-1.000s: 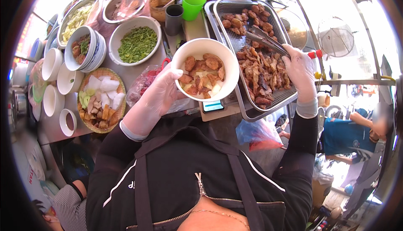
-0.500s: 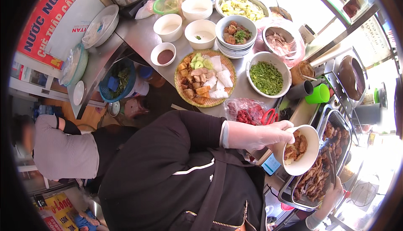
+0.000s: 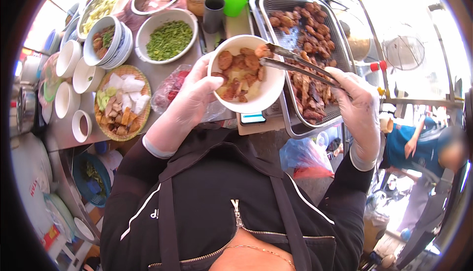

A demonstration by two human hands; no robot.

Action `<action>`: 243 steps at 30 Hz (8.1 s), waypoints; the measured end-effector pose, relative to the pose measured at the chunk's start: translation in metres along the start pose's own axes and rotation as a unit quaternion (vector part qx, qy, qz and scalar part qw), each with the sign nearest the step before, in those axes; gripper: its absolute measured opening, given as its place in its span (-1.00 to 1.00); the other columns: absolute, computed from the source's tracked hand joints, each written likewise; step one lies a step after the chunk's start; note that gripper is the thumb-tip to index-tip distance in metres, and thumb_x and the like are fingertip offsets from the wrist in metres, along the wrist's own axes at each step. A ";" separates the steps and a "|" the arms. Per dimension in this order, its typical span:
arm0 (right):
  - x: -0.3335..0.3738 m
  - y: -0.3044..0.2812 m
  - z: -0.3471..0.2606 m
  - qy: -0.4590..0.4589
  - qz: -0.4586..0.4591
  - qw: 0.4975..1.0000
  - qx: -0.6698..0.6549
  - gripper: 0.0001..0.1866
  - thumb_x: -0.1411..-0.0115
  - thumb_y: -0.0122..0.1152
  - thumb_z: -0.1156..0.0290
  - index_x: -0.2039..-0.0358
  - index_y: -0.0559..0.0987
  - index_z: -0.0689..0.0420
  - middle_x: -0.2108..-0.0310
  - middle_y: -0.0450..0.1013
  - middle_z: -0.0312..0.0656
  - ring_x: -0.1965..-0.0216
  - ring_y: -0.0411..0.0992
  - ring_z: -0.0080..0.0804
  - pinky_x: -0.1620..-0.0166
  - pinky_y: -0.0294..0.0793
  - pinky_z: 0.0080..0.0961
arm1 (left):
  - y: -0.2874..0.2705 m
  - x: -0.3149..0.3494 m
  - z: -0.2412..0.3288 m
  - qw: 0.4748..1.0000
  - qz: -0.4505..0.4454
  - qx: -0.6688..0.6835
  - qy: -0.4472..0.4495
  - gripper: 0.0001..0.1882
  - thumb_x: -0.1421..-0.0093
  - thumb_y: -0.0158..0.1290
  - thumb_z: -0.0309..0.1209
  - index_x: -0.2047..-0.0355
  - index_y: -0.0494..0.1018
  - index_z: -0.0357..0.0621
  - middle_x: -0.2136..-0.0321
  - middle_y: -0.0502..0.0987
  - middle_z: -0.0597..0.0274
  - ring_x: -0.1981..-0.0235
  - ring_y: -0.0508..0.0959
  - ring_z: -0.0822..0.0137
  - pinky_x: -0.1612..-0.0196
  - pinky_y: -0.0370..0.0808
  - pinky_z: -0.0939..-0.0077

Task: The person assembles multiple food orders at a street food stall. They add cooked meat, vegetables, and broth into bowls using tongs and a ladle, then place lids on the bowls. The person handles bowls, tongs, a ladle, and plastic lids while working at a metal counter with various ingredients.

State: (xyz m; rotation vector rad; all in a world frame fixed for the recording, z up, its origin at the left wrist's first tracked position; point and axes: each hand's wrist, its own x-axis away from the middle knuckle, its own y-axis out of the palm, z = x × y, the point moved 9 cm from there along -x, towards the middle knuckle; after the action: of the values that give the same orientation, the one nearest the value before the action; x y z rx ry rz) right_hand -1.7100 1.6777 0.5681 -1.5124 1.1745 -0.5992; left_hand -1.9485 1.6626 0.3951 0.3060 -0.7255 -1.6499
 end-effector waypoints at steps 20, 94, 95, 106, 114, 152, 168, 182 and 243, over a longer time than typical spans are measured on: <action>0.030 0.024 -0.030 -0.061 -0.090 0.978 0.176 -0.70 -0.07 0.21 0.56 0.15 0.60 0.06 0.45 0.47 -0.19 0.37 0.47 -0.21 0.28 0.46 -0.31 | 0.023 0.007 -0.008 1.000 -0.027 -0.013 -0.004 -0.28 -0.09 0.05 -0.40 -0.28 0.09 -0.18 -0.19 0.27 0.09 -0.21 0.36 0.23 -0.20 0.40 0.22; 0.029 0.018 0.012 0.034 0.018 0.996 -0.075 -0.58 -0.12 0.21 0.67 -0.03 0.55 0.16 0.23 0.56 -0.08 0.22 0.53 -0.41 0.09 0.45 -0.51 | 0.001 0.051 -0.024 0.996 -0.008 0.029 -0.079 -0.21 -0.18 0.07 -0.19 -0.35 0.02 -0.12 -0.25 0.25 0.09 -0.21 0.39 0.20 -0.11 0.51 0.22; 0.026 0.014 0.020 0.042 0.055 0.997 -0.015 -0.61 -0.16 0.18 0.62 -0.04 0.55 0.15 0.22 0.56 -0.06 0.20 0.52 -0.40 0.07 0.43 -0.52 | 0.000 0.052 -0.022 0.995 -0.023 0.046 -0.087 -0.21 -0.17 0.08 -0.19 -0.35 0.02 -0.12 -0.24 0.25 0.09 -0.21 0.39 0.20 -0.09 0.52 0.23; 0.009 0.027 0.017 0.105 0.142 0.976 0.125 -0.64 -0.20 0.10 0.60 -0.04 0.54 0.20 0.02 0.50 -0.02 -0.01 0.47 -0.10 -0.11 0.39 -0.32 | -0.102 0.104 0.027 0.991 0.013 0.119 -0.061 -0.18 -0.10 0.10 -0.33 -0.34 0.02 -0.18 -0.23 0.27 0.08 -0.23 0.35 0.19 -0.22 0.40 0.21; -0.018 0.124 -0.145 -0.040 0.068 0.983 -0.166 -0.83 -0.16 0.25 0.57 0.21 0.64 0.20 0.30 0.59 -0.05 0.29 0.57 -0.23 0.16 0.52 -0.44 | -0.213 0.161 0.088 0.973 0.193 0.062 0.108 -0.27 -0.08 0.03 -0.45 -0.29 0.11 -0.26 -0.21 0.30 0.05 -0.22 0.36 0.19 -0.29 0.31 0.26; -0.196 0.297 -0.169 0.034 -0.174 0.863 -0.473 -0.82 -0.05 0.32 0.57 0.29 0.69 0.28 0.46 0.59 -0.22 0.45 0.51 -0.56 0.32 0.51 -0.62 | -0.222 0.096 0.049 0.969 0.231 0.077 0.036 -0.42 -0.27 -0.03 -0.30 -0.28 0.12 -0.01 -0.20 0.30 0.23 -0.18 0.39 0.28 -0.15 0.44 0.14; -0.204 0.343 -0.149 -0.083 -0.067 0.974 0.197 -0.81 -0.05 0.10 0.46 0.46 0.70 0.06 0.45 0.61 -0.09 0.34 0.62 -0.20 0.30 0.59 -0.24 | -0.223 0.097 0.049 0.973 0.213 0.083 0.030 -0.46 -0.22 -0.07 -0.44 -0.23 0.18 -0.02 -0.09 0.39 0.20 -0.04 0.51 0.31 -0.01 0.56 0.26; -0.209 0.308 -0.132 0.058 0.060 0.996 -0.033 -0.81 0.12 0.16 0.31 0.50 0.71 -0.07 0.44 0.59 -0.09 0.34 0.58 -0.08 0.20 0.56 -0.18 | -0.252 0.076 0.027 0.973 0.200 0.099 -0.049 -0.30 -0.17 0.09 -0.19 -0.29 0.17 -0.02 -0.21 0.33 0.16 -0.20 0.35 0.11 -0.16 0.38 -0.01; 1.705 -0.138 0.521 0.671 0.643 0.345 -0.133 -0.63 -0.30 0.15 0.18 0.18 0.59 0.28 0.50 0.54 -0.23 0.49 0.48 -0.61 0.44 0.45 -0.64 | 1.175 0.503 -1.158 0.616 -0.662 -0.302 -0.301 -0.54 -0.19 0.10 -0.55 -0.09 0.31 -0.42 0.01 0.47 -0.05 0.04 0.53 0.21 0.05 0.55 0.39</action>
State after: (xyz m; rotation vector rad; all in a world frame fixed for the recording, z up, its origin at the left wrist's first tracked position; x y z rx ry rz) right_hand -0.5595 0.3635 0.1835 0.6414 3.1965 -0.3364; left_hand -0.4677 0.7822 0.3224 -0.3825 -0.2570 -3.4159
